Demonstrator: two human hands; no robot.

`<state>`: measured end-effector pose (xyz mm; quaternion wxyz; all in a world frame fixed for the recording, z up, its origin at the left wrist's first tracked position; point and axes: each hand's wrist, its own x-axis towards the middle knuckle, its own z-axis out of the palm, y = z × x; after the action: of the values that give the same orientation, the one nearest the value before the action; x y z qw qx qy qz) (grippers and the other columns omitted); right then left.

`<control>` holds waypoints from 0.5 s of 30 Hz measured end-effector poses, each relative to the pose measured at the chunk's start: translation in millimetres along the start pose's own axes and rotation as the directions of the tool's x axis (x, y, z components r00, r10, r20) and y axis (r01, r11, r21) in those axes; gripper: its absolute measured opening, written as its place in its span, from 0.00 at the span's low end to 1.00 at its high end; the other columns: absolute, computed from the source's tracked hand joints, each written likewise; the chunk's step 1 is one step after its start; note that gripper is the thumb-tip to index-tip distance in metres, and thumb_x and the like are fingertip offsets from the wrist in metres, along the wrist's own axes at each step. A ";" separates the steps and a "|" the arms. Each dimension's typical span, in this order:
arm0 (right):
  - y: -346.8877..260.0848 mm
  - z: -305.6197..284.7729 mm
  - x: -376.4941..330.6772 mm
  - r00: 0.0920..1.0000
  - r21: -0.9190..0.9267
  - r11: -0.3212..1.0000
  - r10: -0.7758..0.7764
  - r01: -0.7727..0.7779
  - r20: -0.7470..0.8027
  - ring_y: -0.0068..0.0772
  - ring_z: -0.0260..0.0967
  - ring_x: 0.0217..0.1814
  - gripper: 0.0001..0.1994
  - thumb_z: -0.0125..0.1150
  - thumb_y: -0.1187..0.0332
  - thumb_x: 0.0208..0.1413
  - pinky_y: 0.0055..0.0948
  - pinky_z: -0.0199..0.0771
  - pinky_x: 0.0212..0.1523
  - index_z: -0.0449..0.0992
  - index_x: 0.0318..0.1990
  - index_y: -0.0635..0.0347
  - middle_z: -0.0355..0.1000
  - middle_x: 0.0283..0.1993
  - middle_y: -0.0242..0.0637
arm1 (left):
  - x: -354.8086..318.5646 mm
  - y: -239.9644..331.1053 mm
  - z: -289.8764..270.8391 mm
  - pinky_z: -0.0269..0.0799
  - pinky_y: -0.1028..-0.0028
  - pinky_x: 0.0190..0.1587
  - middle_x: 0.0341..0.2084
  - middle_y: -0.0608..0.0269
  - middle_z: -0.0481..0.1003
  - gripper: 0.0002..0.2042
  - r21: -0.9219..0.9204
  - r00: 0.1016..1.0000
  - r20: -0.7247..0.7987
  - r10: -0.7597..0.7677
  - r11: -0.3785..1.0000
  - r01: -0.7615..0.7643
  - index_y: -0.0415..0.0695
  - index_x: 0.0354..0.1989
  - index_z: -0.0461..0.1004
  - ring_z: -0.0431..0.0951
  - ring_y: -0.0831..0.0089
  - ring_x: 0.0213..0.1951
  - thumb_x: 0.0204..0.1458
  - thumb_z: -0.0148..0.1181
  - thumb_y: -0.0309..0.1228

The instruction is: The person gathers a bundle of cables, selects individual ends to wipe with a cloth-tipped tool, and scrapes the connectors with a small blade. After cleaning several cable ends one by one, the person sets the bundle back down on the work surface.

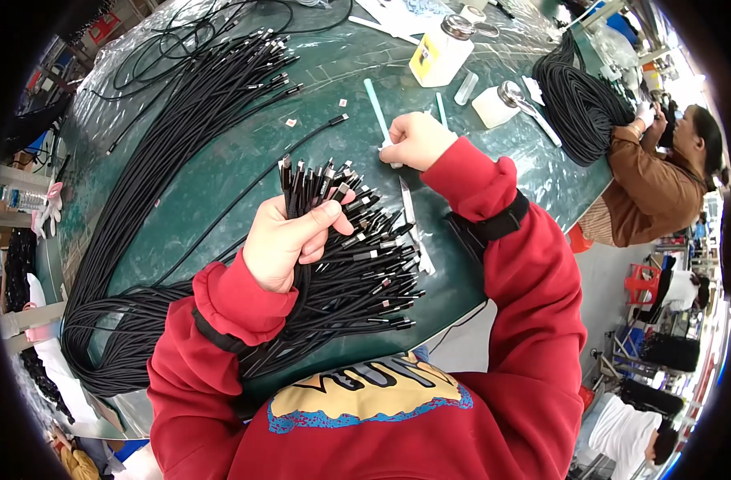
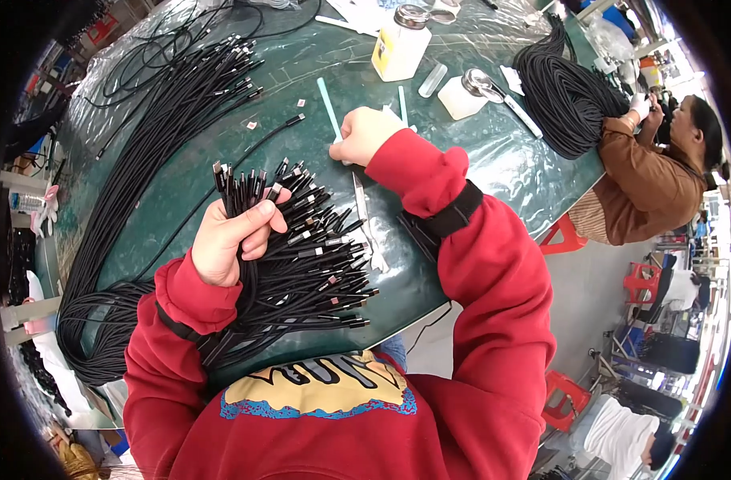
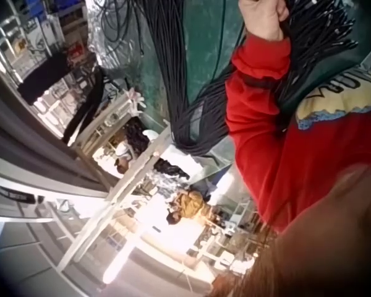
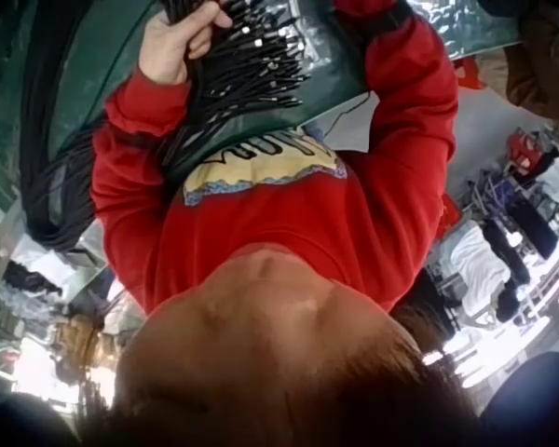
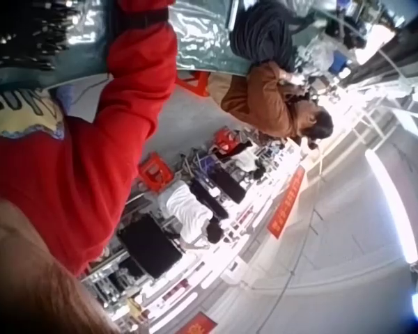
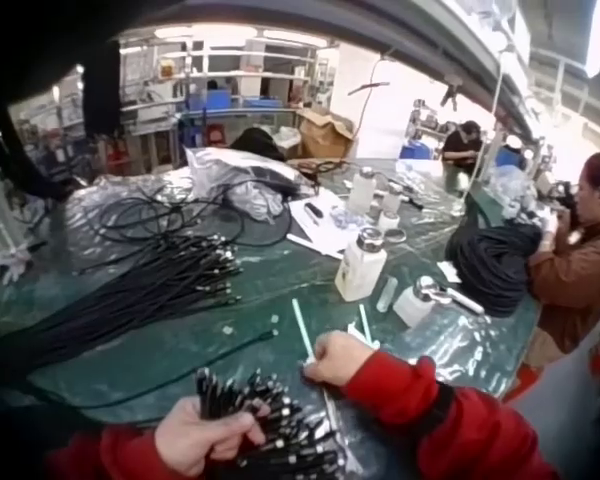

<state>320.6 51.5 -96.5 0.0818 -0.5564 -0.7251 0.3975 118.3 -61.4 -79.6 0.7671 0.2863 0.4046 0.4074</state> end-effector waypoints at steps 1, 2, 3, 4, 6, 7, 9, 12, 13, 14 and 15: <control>-6.7 -0.7 -4.7 0.997 0.178 0.984 0.006 -0.019 0.072 0.20 0.62 0.17 0.08 0.59 0.69 0.41 0.18 0.60 0.17 0.70 0.25 0.64 0.68 0.19 0.33 | -0.4 -0.7 -0.2 0.47 0.87 0.13 0.20 0.64 0.70 0.11 -0.006 1.000 -0.005 0.002 1.000 -0.002 0.34 0.39 0.67 0.53 0.89 0.12 0.48 0.51 0.27; -14.0 -1.7 -12.1 0.997 0.166 0.986 0.004 -0.018 0.082 0.20 0.62 0.17 0.08 0.59 0.69 0.41 0.18 0.60 0.17 0.70 0.25 0.64 0.68 0.19 0.33 | -1.0 -0.7 -0.4 0.47 0.87 0.13 0.20 0.64 0.70 0.11 -0.020 1.000 -0.011 0.008 1.000 -0.008 0.34 0.39 0.67 0.53 0.89 0.12 0.48 0.51 0.27; -22.8 -3.6 -24.3 0.991 0.480 0.877 -0.077 0.014 0.113 0.18 0.61 0.17 0.07 0.59 0.70 0.42 0.17 0.58 0.17 0.69 0.27 0.63 0.68 0.21 0.32 | -1.9 0.3 -0.5 0.46 0.87 0.13 0.20 0.64 0.69 0.11 -0.015 1.000 -0.023 0.007 1.000 -0.007 0.34 0.39 0.68 0.53 0.89 0.12 0.48 0.51 0.27; -32.0 -2.6 -36.1 0.980 0.742 0.670 -0.158 0.019 0.118 0.16 0.60 0.18 0.06 0.58 0.72 0.44 0.15 0.57 0.17 0.68 0.28 0.63 0.67 0.23 0.30 | -2.4 0.7 -0.6 0.45 0.86 0.13 0.19 0.65 0.69 0.11 -0.011 0.999 -0.035 0.005 1.000 -0.005 0.34 0.38 0.68 0.53 0.89 0.12 0.48 0.51 0.27; -40.4 9.3 -52.0 0.984 0.767 0.637 -0.172 0.082 0.038 0.16 0.61 0.19 0.06 0.58 0.73 0.44 0.15 0.58 0.18 0.68 0.29 0.63 0.67 0.23 0.31 | -2.5 1.2 0.3 0.45 0.86 0.13 0.18 0.66 0.68 0.11 -0.021 0.999 -0.049 0.004 1.000 -0.005 0.34 0.38 0.69 0.52 0.89 0.11 0.48 0.51 0.27; -45.6 17.0 -57.0 0.981 0.793 0.589 -0.185 0.155 -0.055 0.17 0.61 0.20 0.06 0.58 0.74 0.44 0.15 0.59 0.19 0.68 0.29 0.64 0.67 0.24 0.31 | -2.9 2.3 0.7 0.44 0.86 0.12 0.18 0.66 0.67 0.10 -0.007 0.999 -0.048 0.002 1.000 -0.002 0.34 0.37 0.69 0.52 0.89 0.11 0.47 0.52 0.27; -51.6 28.7 -58.3 0.971 0.810 0.543 -0.197 0.222 -0.135 0.17 0.61 0.21 0.06 0.58 0.75 0.44 0.15 0.60 0.21 0.67 0.30 0.64 0.67 0.25 0.31 | -3.5 3.9 0.9 0.43 0.86 0.12 0.17 0.68 0.66 0.09 0.024 0.999 -0.048 -0.004 1.000 0.006 0.35 0.34 0.70 0.52 0.90 0.11 0.47 0.53 0.28; -53.0 43.3 -53.8 0.931 0.786 0.501 -0.239 0.362 -0.277 0.19 0.63 0.24 0.07 0.58 0.78 0.42 0.16 0.62 0.24 0.68 0.31 0.66 0.66 0.25 0.31 | -3.4 4.5 -0.9 0.43 0.86 0.12 0.17 0.68 0.66 0.08 0.019 0.998 -0.059 -0.033 0.999 0.034 0.35 0.32 0.70 0.52 0.90 0.11 0.46 0.54 0.28; -51.8 45.0 -53.4 0.933 0.788 0.503 -0.241 0.355 -0.267 0.19 0.63 0.24 0.07 0.58 0.78 0.42 0.16 0.62 0.24 0.68 0.31 0.66 0.66 0.25 0.31 | -2.8 4.0 -2.3 0.43 0.86 0.12 0.16 0.68 0.66 0.08 0.021 0.997 -0.060 -0.049 0.999 0.050 0.35 0.31 0.70 0.52 0.90 0.11 0.46 0.54 0.28; -49.9 46.2 -52.1 0.919 0.738 0.549 -0.267 0.393 -0.290 0.16 0.61 0.22 0.07 0.59 0.77 0.42 0.14 0.60 0.23 0.68 0.31 0.65 0.67 0.25 0.30 | -2.1 3.1 -4.8 0.43 0.86 0.12 0.16 0.68 0.66 0.08 0.013 0.996 -0.072 -0.047 0.999 0.048 0.35 0.31 0.70 0.52 0.90 0.11 0.46 0.54 0.28; -47.8 46.9 -51.0 0.903 0.684 0.590 -0.295 0.429 -0.312 0.13 0.60 0.21 0.07 0.59 0.77 0.42 0.12 0.58 0.22 0.68 0.30 0.64 0.67 0.24 0.29 | -1.3 2.3 -7.9 0.43 0.86 0.12 0.16 0.68 0.66 0.08 0.014 0.996 -0.068 -0.065 0.998 0.066 0.36 0.31 0.70 0.52 0.90 0.11 0.46 0.54 0.28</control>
<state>277.6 -18.8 -79.5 0.4385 -0.3461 -0.5898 0.5831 110.2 -60.4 -81.4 0.7636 0.2652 0.4425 0.3882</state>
